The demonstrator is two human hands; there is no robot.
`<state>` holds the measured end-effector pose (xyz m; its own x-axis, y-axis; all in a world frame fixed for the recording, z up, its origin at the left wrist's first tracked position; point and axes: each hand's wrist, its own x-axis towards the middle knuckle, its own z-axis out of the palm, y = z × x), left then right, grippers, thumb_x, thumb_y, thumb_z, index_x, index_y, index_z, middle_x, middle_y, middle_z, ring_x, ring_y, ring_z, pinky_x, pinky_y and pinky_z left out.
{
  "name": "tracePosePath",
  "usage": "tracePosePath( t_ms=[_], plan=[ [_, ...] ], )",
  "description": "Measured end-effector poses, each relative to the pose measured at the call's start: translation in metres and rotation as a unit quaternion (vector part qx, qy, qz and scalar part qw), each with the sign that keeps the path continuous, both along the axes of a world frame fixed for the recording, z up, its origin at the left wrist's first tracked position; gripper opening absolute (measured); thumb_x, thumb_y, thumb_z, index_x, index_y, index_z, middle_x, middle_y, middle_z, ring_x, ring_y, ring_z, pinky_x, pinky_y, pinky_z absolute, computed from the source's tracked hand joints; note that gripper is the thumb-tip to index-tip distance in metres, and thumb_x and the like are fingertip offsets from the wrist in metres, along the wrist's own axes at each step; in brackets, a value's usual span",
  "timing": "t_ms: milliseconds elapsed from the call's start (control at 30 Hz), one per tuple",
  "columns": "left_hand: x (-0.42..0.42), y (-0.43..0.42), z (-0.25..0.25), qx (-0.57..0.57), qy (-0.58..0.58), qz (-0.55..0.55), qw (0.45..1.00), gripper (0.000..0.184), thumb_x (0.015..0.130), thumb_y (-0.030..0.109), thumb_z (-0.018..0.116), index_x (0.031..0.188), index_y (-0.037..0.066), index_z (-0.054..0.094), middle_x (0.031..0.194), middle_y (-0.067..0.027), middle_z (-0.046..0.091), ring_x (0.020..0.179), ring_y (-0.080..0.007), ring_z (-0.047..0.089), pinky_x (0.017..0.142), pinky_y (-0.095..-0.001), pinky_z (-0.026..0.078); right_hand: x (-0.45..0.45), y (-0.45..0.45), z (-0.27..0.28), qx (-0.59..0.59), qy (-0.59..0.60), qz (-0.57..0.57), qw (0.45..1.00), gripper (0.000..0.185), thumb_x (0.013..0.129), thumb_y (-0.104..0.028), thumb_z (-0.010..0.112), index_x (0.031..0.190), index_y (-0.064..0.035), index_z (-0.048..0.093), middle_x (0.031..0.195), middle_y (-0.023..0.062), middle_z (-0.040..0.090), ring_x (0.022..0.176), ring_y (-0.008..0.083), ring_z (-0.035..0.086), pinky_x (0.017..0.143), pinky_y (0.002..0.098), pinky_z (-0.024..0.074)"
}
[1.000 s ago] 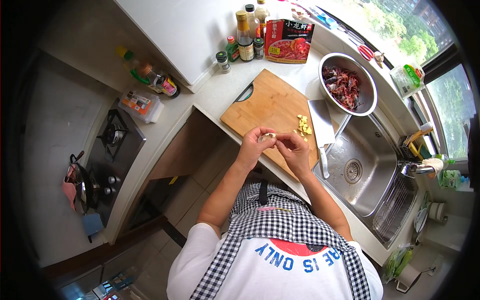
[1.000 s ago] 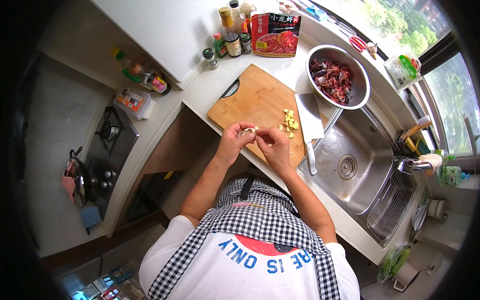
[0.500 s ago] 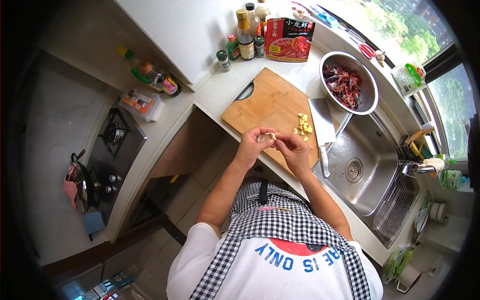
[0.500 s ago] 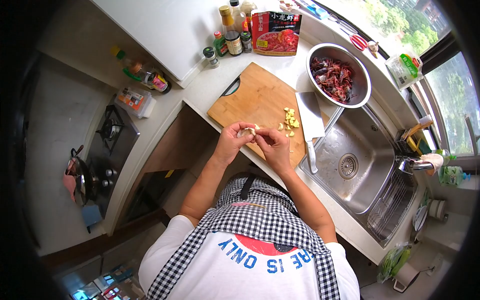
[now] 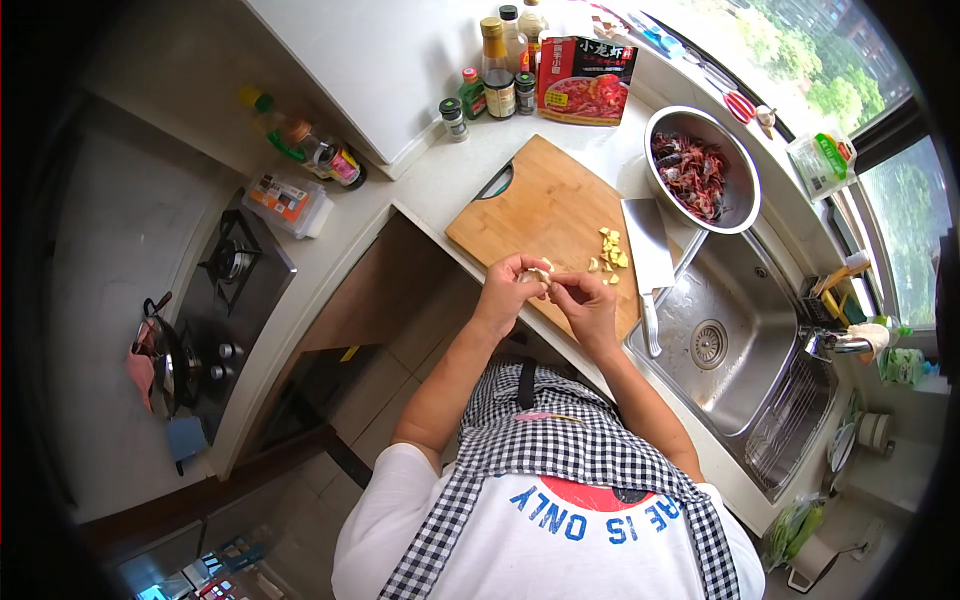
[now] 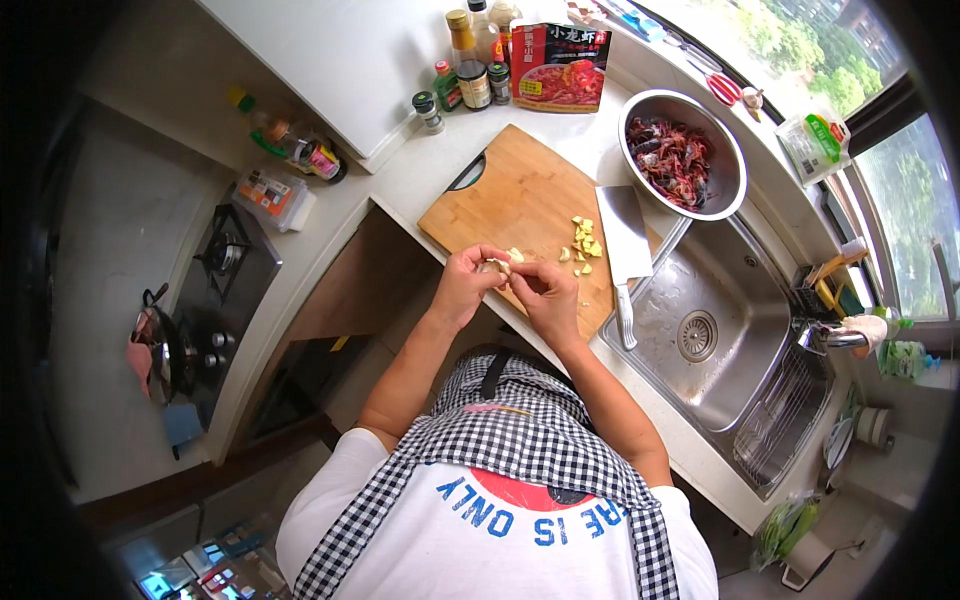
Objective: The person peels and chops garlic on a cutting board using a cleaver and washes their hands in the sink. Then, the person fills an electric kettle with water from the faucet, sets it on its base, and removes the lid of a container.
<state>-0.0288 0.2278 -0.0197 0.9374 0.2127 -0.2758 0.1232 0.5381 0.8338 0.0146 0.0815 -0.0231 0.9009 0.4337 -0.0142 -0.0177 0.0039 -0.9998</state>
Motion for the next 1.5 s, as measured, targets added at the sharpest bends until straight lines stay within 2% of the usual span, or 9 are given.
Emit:
tracePosePath(
  t_ms=[67, 167, 400, 600, 967, 1067, 1167, 1367, 1500],
  plan=[
    [0.000, 0.001, 0.001, -0.006, 0.007, 0.001, 1.000, 0.022, 0.071, -0.010, 0.060, 0.092, -0.004, 0.060, 0.085, -0.0080, 0.063, 0.070, -0.0124, 0.059, 0.063, -0.0233, 0.049, 0.002, 0.000, -0.001, -0.010, 0.021, 0.011, 1.000, 0.012, 0.084, -0.002, 0.067, 0.094, 0.0034, 0.067, 0.083, 0.0070, 0.069, 0.074, 0.0104, 0.065, 0.068, 0.0226, 0.0534],
    [0.000, 0.002, 0.002, -0.017, 0.026, 0.007, 0.999, 0.021, 0.070, -0.011, 0.060, 0.090, -0.004, 0.060, 0.083, -0.0084, 0.063, 0.069, -0.0129, 0.059, 0.061, -0.0235, 0.049, 0.009, -0.001, 0.004, 0.045, 0.098, 0.063, 0.992, 0.014, 0.086, -0.005, 0.066, 0.096, 0.0043, 0.065, 0.082, 0.0067, 0.068, 0.074, 0.0106, 0.065, 0.068, 0.0230, 0.0533],
    [0.000, 0.001, -0.008, -0.024, 0.069, 0.016, 0.997, 0.022, 0.070, -0.011, 0.057, 0.090, -0.004, 0.061, 0.082, -0.0101, 0.063, 0.067, -0.0140, 0.059, 0.059, -0.0232, 0.049, 0.005, 0.004, -0.007, 0.017, 0.077, 0.027, 0.996, 0.014, 0.090, -0.007, 0.062, 0.095, 0.0058, 0.064, 0.079, 0.0062, 0.066, 0.068, 0.0096, 0.062, 0.063, 0.0223, 0.0520],
    [0.000, -0.006, 0.001, -0.065, 0.094, 0.021, 0.993, 0.028, 0.071, -0.013, 0.053, 0.097, -0.005, 0.059, 0.088, -0.0117, 0.064, 0.070, -0.0145, 0.061, 0.060, -0.0238, 0.050, 0.009, 0.003, -0.017, 0.023, 0.116, 0.007, 0.993, 0.016, 0.093, -0.009, 0.057, 0.098, 0.0060, 0.062, 0.074, 0.0051, 0.064, 0.063, 0.0090, 0.059, 0.058, 0.0216, 0.0506],
    [0.001, 0.000, -0.003, -0.083, 0.103, -0.015, 0.991, 0.022, 0.082, -0.002, 0.060, 0.103, -0.001, 0.057, 0.089, -0.0062, 0.063, 0.074, -0.0121, 0.060, 0.066, -0.0228, 0.050, 0.017, 0.003, -0.009, 0.038, 0.250, 0.007, 0.967, 0.020, 0.095, -0.015, 0.056, 0.095, 0.0038, 0.060, 0.074, 0.0049, 0.062, 0.060, 0.0095, 0.058, 0.055, 0.0236, 0.0512],
    [0.002, 0.004, -0.003, -0.079, 0.098, -0.029, 0.992, 0.020, 0.084, -0.001, 0.060, 0.103, 0.000, 0.057, 0.088, -0.0053, 0.063, 0.075, -0.0119, 0.060, 0.066, -0.0225, 0.050, 0.017, 0.005, -0.005, 0.031, 0.238, 0.025, 0.971, 0.021, 0.096, -0.018, 0.053, 0.089, 0.0005, 0.059, 0.073, 0.0034, 0.061, 0.062, 0.0083, 0.057, 0.058, 0.0232, 0.0508],
    [0.004, 0.004, -0.001, -0.085, 0.082, -0.036, 0.992, 0.017, 0.085, 0.001, 0.060, 0.102, 0.001, 0.058, 0.087, -0.0048, 0.062, 0.074, -0.0112, 0.060, 0.064, -0.0220, 0.049, 0.016, 0.005, -0.010, 0.011, 0.189, 0.022, 0.982, 0.019, 0.096, -0.016, 0.053, 0.089, 0.0007, 0.059, 0.073, 0.0028, 0.061, 0.061, 0.0078, 0.057, 0.057, 0.0226, 0.0500],
    [0.006, 0.005, 0.001, -0.060, 0.082, -0.035, 0.994, 0.011, 0.087, 0.009, 0.063, 0.095, 0.002, 0.060, 0.080, -0.0026, 0.062, 0.067, -0.0082, 0.056, 0.059, -0.0199, 0.047, 0.014, 0.005, -0.017, -0.052, 0.054, 0.001, 0.997, 0.014, 0.092, -0.012, 0.059, 0.091, 0.0028, 0.060, 0.072, 0.0028, 0.062, 0.061, 0.0075, 0.058, 0.054, 0.0214, 0.0473],
    [0.006, 0.005, -0.007, -0.060, 0.069, -0.013, 0.996, 0.007, 0.087, 0.010, 0.064, 0.089, 0.004, 0.061, 0.077, -0.0021, 0.063, 0.062, -0.0075, 0.055, 0.056, -0.0192, 0.046, 0.011, 0.008, -0.004, -0.025, 0.043, 0.007, 0.999, 0.013, 0.089, -0.011, 0.064, 0.093, 0.0019, 0.061, 0.074, 0.0035, 0.065, 0.063, 0.0076, 0.060, 0.056, 0.0210, 0.0477]
  ],
)
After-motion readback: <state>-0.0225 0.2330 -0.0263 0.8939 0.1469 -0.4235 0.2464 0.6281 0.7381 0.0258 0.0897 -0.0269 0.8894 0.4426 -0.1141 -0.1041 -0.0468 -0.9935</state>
